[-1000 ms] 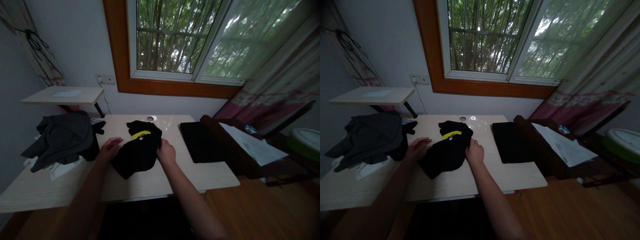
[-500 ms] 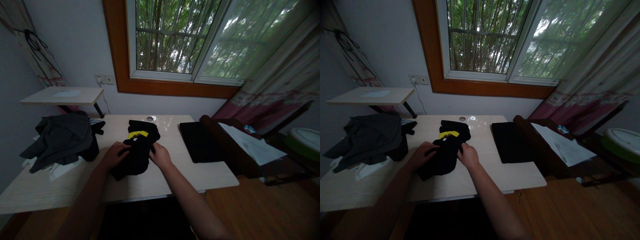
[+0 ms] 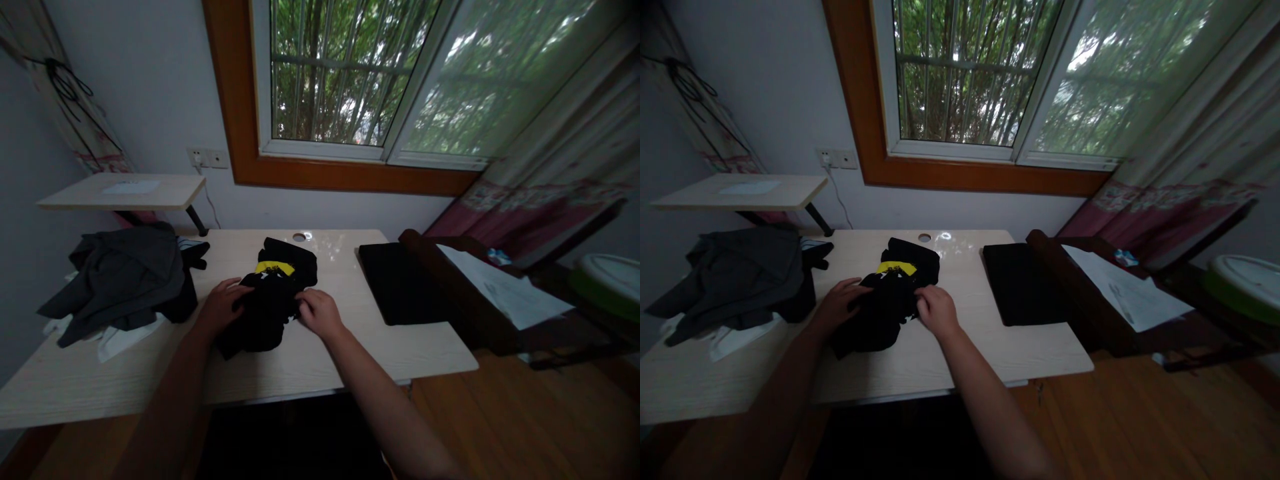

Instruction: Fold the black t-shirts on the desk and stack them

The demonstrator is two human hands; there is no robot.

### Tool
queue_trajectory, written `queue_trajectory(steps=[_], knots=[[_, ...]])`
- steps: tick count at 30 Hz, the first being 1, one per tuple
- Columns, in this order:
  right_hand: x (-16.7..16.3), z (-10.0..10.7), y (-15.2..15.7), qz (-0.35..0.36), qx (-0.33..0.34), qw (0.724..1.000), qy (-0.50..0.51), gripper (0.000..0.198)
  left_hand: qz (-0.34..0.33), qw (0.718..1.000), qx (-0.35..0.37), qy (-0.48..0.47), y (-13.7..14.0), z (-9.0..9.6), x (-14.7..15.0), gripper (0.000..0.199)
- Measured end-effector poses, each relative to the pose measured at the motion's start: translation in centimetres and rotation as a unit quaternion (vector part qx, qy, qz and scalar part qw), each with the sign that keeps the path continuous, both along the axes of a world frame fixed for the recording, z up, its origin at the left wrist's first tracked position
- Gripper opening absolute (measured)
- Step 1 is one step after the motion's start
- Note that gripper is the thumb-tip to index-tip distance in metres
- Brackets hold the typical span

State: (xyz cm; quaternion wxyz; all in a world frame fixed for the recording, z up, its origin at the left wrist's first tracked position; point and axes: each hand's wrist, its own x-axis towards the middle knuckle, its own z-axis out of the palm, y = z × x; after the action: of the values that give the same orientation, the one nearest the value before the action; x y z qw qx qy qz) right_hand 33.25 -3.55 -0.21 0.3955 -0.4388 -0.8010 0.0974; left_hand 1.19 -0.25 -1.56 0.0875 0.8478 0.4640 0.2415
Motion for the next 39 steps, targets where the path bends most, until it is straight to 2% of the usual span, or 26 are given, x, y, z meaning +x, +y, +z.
queue_trajectory(steps=[3,5,7,9,12,16,19,24,26,28,33,39], knots=[[0.5,0.3,0.6,-0.105,0.007,0.993,0.059,0.035,-0.005,1.000,-0.004,0.001,0.2,-0.2,-0.3,0.054],[0.9,0.3,1.2,-0.159,0.004,0.986,0.052,0.048,-0.010,1.000,-0.006,0.007,0.3,-0.2,-0.3,0.056],[1.0,-0.1,1.6,-0.182,-0.004,0.983,0.016,0.061,-0.010,1.000,-0.010,0.018,0.4,-0.2,-0.2,0.057],[1.0,-0.5,1.9,-0.183,-0.018,0.982,-0.030,0.065,0.005,0.999,-0.012,0.036,0.6,-0.3,-0.3,0.056],[0.7,-0.7,1.9,-0.181,-0.036,0.980,-0.078,0.062,0.081,0.995,0.005,0.058,0.7,-0.5,-0.5,0.052],[0.4,-0.3,1.7,-0.179,-0.051,0.978,-0.093,0.054,0.182,0.980,0.048,0.057,0.8,-0.7,-1.2,0.039],[0.3,0.0,1.4,-0.163,-0.053,0.980,-0.101,0.047,0.206,0.975,0.074,0.036,0.8,-0.6,-1.7,0.032],[0.2,-0.2,1.2,-0.136,-0.052,0.983,-0.113,0.026,0.214,0.970,0.109,-0.031,0.5,0.6,-1.8,0.035],[0.3,-0.4,1.3,-0.136,-0.038,0.985,-0.099,0.021,0.204,0.971,0.108,-0.054,0.2,1.1,-1.5,0.036],[0.4,-0.6,1.5,-0.142,-0.020,0.987,-0.072,0.025,0.165,0.980,0.085,-0.071,0.0,1.5,-1.0,0.037],[0.4,-0.9,1.9,-0.151,-0.029,0.987,-0.049,0.051,0.037,0.996,-0.027,-0.078,-0.6,1.9,0.3,0.039],[0.4,-0.6,1.7,-0.185,-0.062,0.978,-0.071,0.060,0.012,0.994,-0.072,-0.075,-1.2,2.0,1.0,0.042]])
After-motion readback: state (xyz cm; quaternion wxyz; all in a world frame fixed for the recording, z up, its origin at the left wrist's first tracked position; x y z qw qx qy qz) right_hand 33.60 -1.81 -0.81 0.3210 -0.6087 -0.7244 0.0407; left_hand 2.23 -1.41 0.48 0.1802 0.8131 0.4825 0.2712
